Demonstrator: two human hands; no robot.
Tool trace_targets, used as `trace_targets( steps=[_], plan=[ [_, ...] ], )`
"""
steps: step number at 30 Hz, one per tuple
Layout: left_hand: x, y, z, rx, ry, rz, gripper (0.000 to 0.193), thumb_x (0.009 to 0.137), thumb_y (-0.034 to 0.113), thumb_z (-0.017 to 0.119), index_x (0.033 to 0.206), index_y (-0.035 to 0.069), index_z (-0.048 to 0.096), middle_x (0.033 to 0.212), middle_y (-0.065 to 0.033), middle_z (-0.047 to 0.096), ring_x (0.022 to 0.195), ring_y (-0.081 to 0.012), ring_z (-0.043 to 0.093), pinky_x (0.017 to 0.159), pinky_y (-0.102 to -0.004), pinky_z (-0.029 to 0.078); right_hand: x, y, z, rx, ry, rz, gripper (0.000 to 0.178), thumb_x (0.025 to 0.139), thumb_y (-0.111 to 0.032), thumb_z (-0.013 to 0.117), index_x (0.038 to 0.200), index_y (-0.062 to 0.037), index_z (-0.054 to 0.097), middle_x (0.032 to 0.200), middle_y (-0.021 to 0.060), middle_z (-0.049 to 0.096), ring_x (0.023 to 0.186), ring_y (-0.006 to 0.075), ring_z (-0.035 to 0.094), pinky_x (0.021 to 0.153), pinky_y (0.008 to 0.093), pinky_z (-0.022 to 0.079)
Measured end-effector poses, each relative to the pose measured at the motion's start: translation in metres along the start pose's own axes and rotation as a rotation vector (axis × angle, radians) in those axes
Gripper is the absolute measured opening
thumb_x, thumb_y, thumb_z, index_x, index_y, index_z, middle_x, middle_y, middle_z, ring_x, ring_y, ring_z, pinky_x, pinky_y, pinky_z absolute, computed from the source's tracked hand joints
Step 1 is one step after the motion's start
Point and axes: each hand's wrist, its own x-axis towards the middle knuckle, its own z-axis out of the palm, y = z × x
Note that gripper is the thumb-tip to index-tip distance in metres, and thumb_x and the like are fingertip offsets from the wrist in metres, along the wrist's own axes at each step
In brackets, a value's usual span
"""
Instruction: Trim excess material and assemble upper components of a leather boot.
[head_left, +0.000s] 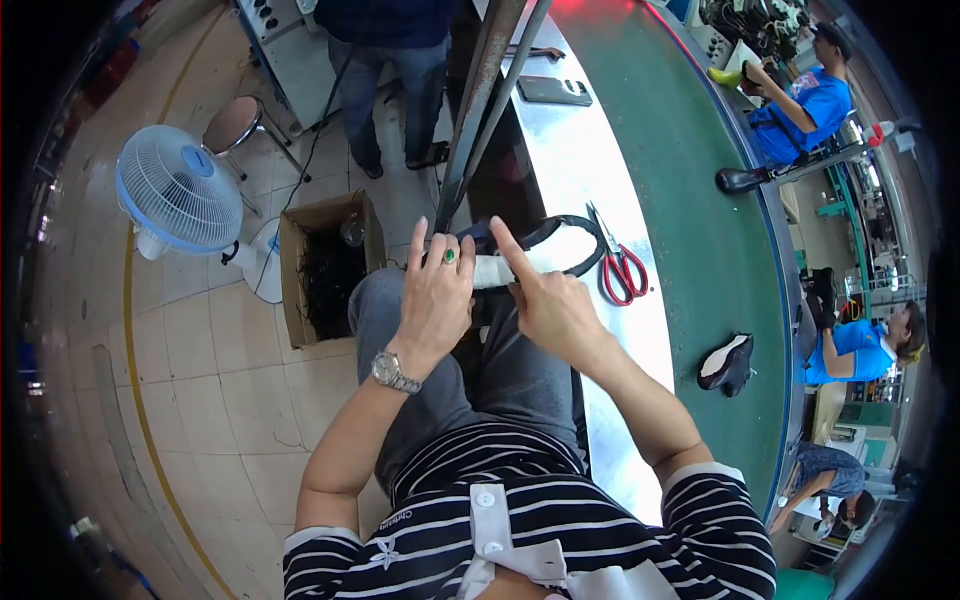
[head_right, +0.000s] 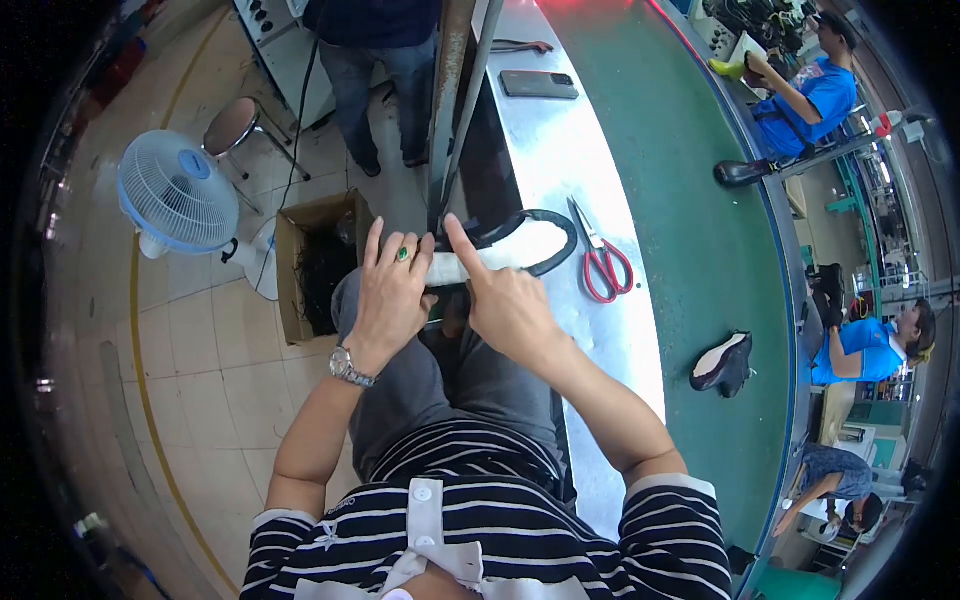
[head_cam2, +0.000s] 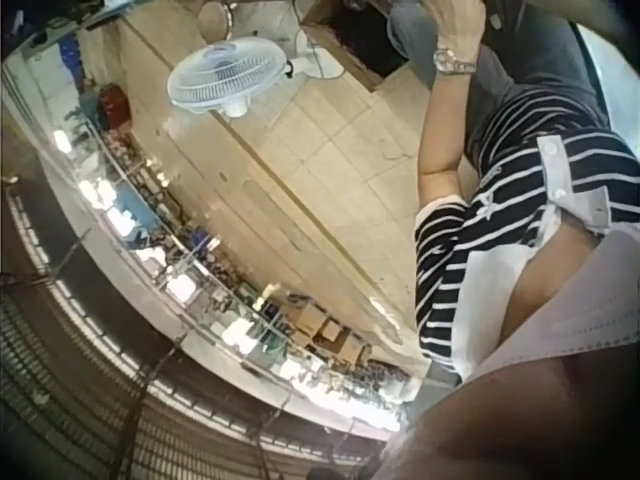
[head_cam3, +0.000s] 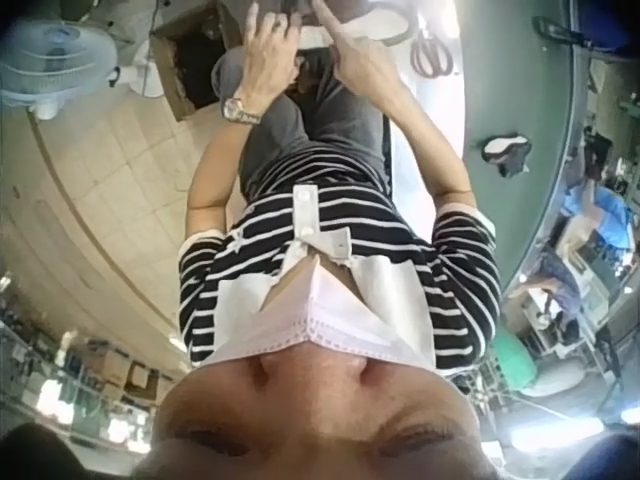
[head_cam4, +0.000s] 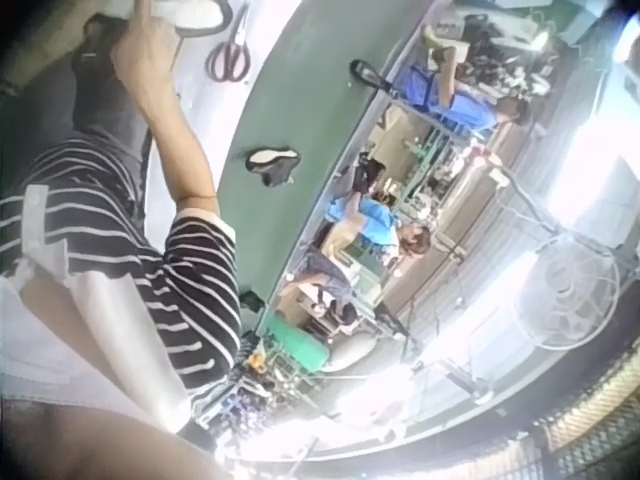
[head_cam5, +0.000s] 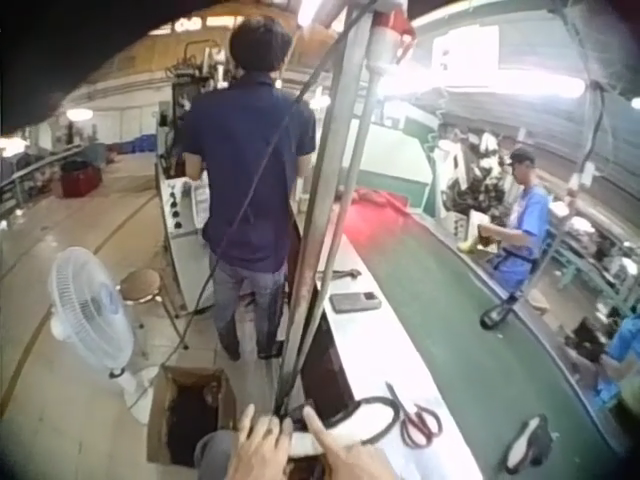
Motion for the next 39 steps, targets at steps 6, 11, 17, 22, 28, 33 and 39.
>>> trace_targets(
  steps=[6, 11, 17, 22, 28, 33, 39],
  plan=[
    [-0.007, -0.001, 0.001, -0.063, 0.082, -0.017, 0.066, 0.058, 0.007, 0.081, 0.119, -0.002, 0.057, 0.118, -0.0178, 0.058, 0.114, -0.0308, 0.051, 0.112, -0.0518, 0.027, -0.002, -0.008, 0.001, 0.153, 0.123, -0.043, 0.083, 0.084, -0.005, 0.057, 0.154, -0.0189, 0.013, 0.062, 0.0225, 0.062, 0.057, 0.0409, 0.062, 0.056, 0.0489, 0.049],
    [-0.013, -0.014, -0.006, -0.226, 0.021, -0.125, 0.078, 0.059, 0.013, 0.086, 0.127, 0.001, 0.051, 0.127, -0.0145, 0.058, 0.123, -0.0334, 0.049, 0.107, -0.0434, 0.038, 0.009, -0.005, -0.005, 0.084, 0.012, -0.105, 0.088, 0.078, -0.007, 0.059, 0.154, -0.0152, 0.014, 0.063, 0.023, 0.063, 0.057, 0.0403, 0.063, 0.057, 0.049, 0.05],
    [-0.014, -0.017, -0.011, -0.566, 0.016, -0.31, 0.097, 0.064, 0.012, 0.085, 0.143, 0.003, 0.029, 0.128, -0.0172, 0.059, 0.113, -0.0361, 0.059, 0.095, -0.0405, 0.047, 0.009, -0.02, 0.012, 0.074, 0.035, -0.061, 0.09, 0.079, -0.006, 0.059, 0.154, -0.0154, 0.01, 0.063, 0.0231, 0.063, 0.057, 0.0408, 0.063, 0.056, 0.0491, 0.05],
    [-0.016, -0.021, -0.012, -0.571, 0.0, -0.335, 0.097, 0.064, 0.012, 0.085, 0.143, 0.003, 0.029, 0.126, -0.0165, 0.06, 0.111, -0.0353, 0.06, 0.093, -0.0405, 0.048, 0.014, -0.018, -0.003, 0.117, 0.046, -0.144, 0.092, 0.078, -0.006, 0.06, 0.154, -0.0137, 0.009, 0.06, 0.0219, 0.062, 0.055, 0.0405, 0.062, 0.054, 0.0486, 0.05],
    [0.006, -0.01, -0.021, -0.485, -0.106, -0.295, 0.088, 0.062, 0.009, 0.085, 0.136, -0.002, 0.039, 0.125, -0.0194, 0.059, 0.117, -0.0353, 0.056, 0.099, -0.0412, 0.044, 0.01, -0.006, 0.003, 0.16, -0.061, -0.037, 0.087, 0.083, -0.009, 0.058, 0.154, -0.0162, 0.008, 0.066, 0.0256, 0.063, 0.062, 0.0433, 0.063, 0.061, 0.0529, 0.049],
    [0.04, 0.009, 0.017, -0.405, -0.158, 0.083, 0.086, 0.059, 0.013, 0.085, 0.132, -0.008, 0.043, 0.129, -0.0223, 0.054, 0.125, -0.0357, 0.048, 0.108, -0.0399, 0.037, -0.029, 0.02, -0.015, 0.338, 0.042, 0.182, 0.082, 0.088, -0.007, 0.057, 0.154, -0.0219, 0.01, 0.063, 0.0213, 0.062, 0.059, 0.0397, 0.063, 0.061, 0.0478, 0.048],
    [0.072, 0.042, 0.034, -0.398, -0.261, 0.031, 0.099, 0.056, 0.025, 0.087, 0.138, -0.004, 0.038, 0.132, -0.0246, 0.048, 0.122, -0.0359, 0.047, 0.103, -0.043, 0.039, -0.061, 0.066, -0.029, 0.573, 0.033, 0.456, 0.075, 0.09, -0.004, 0.052, 0.154, -0.0196, 0.015, 0.06, 0.012, 0.061, 0.056, 0.026, 0.064, 0.058, 0.0397, 0.05]
  ],
)
